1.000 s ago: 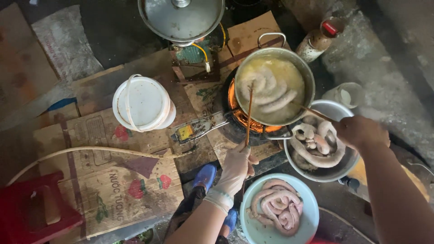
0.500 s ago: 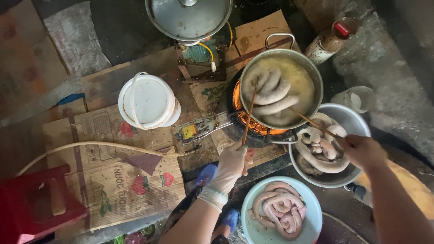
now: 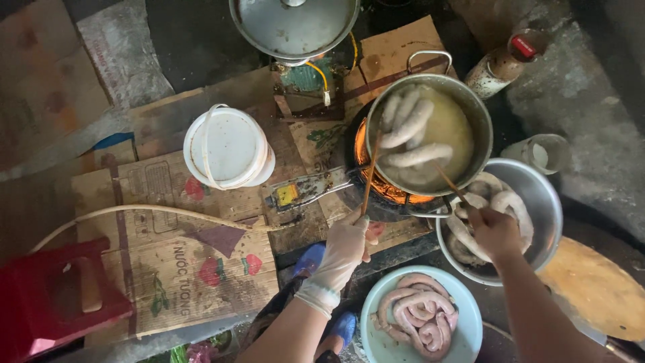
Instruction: The person threads pieces of marinated meat and green leaves onto metal skewers over a green basin. Later, the person uses chopsticks to transfer long, pale, tubular food items from a pot of boiling water into a separate bowl.
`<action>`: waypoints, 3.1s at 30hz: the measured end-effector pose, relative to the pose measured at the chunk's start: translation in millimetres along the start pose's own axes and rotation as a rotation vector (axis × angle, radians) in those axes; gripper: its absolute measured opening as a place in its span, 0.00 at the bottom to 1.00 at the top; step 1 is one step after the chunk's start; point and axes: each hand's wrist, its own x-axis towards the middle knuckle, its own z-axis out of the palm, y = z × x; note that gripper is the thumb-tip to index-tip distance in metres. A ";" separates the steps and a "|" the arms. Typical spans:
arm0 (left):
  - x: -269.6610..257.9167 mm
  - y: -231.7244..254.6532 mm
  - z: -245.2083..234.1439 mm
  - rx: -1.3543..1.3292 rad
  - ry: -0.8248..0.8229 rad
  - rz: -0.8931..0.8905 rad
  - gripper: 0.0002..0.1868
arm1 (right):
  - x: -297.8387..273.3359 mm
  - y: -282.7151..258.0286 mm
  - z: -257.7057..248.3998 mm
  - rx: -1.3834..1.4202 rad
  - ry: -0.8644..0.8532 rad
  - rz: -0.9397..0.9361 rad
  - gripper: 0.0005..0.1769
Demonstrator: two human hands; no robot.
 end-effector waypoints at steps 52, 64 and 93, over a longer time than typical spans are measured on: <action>-9.2 -0.2 10.9 -0.129 -0.005 0.122 0.23 | -53.2 28.0 44.5 0.796 0.052 0.006 0.17; -9.2 -2.5 15.5 -0.139 0.009 0.133 0.23 | -105.0 -26.9 -31.9 0.762 0.195 -0.024 0.20; -24.1 -14.8 14.0 -0.073 -0.111 0.096 0.20 | -187.6 148.7 -79.1 0.229 0.433 0.229 0.24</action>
